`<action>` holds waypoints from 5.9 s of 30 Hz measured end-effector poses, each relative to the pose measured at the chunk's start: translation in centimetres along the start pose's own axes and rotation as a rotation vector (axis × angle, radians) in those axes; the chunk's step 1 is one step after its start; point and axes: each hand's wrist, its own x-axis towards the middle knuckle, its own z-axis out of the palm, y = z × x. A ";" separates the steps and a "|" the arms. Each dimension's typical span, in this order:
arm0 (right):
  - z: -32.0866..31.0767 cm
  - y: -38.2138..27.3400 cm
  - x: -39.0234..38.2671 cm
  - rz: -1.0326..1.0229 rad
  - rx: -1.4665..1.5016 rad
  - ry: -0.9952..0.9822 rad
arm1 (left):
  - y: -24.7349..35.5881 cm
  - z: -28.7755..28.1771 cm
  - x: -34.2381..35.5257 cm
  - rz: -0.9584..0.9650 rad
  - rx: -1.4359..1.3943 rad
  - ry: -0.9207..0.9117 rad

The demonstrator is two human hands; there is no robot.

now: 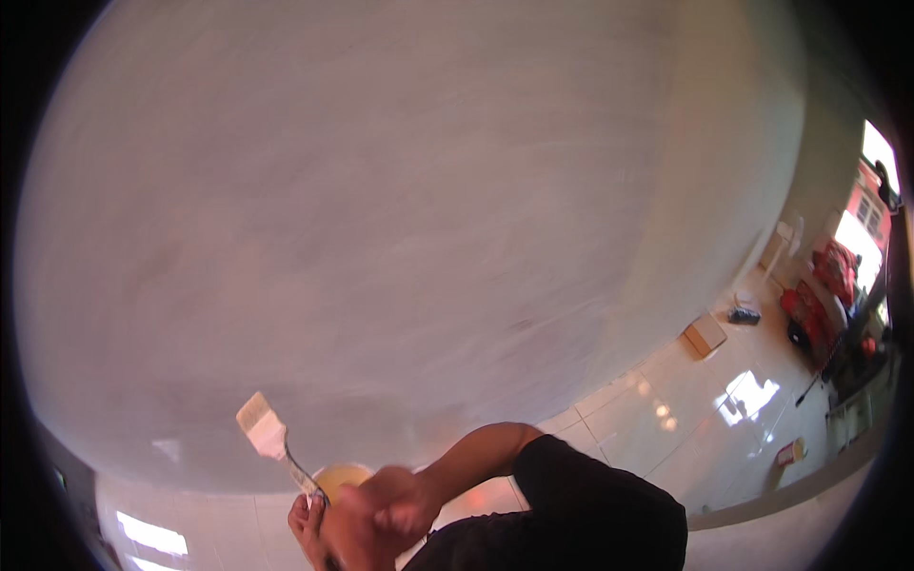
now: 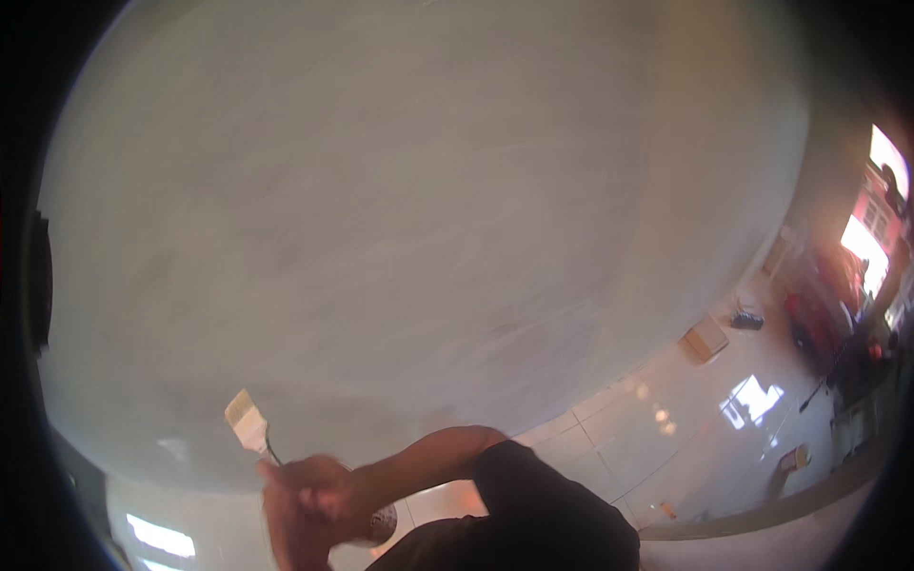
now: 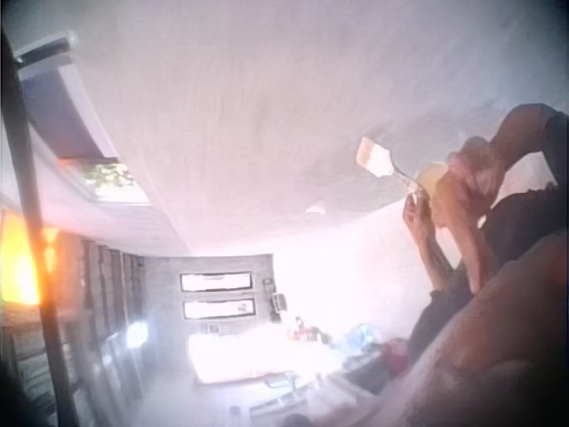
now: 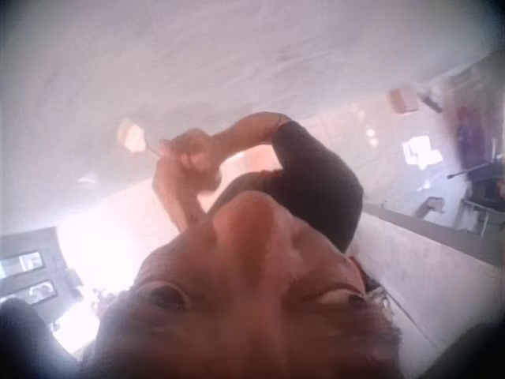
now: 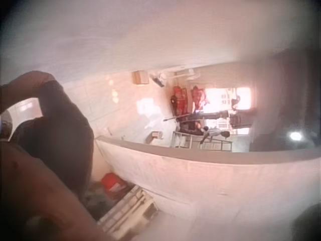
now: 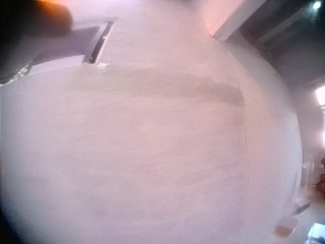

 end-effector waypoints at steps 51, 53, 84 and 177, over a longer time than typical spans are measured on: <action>-9.0 12.4 -13.2 0.526 -1.218 1.376 | 2.1 0.9 1.6 -0.181 0.171 -0.300; -10.5 13.0 -12.1 0.782 -1.315 1.251 | 2.3 1.1 1.6 -0.184 0.160 -0.308; -11.8 14.9 -11.9 1.110 -1.621 0.834 | 2.8 2.6 1.2 -0.221 0.085 -0.408; -11.6 13.0 -13.4 0.281 -2.151 0.928 | 3.0 2.3 2.3 -0.169 0.013 -0.352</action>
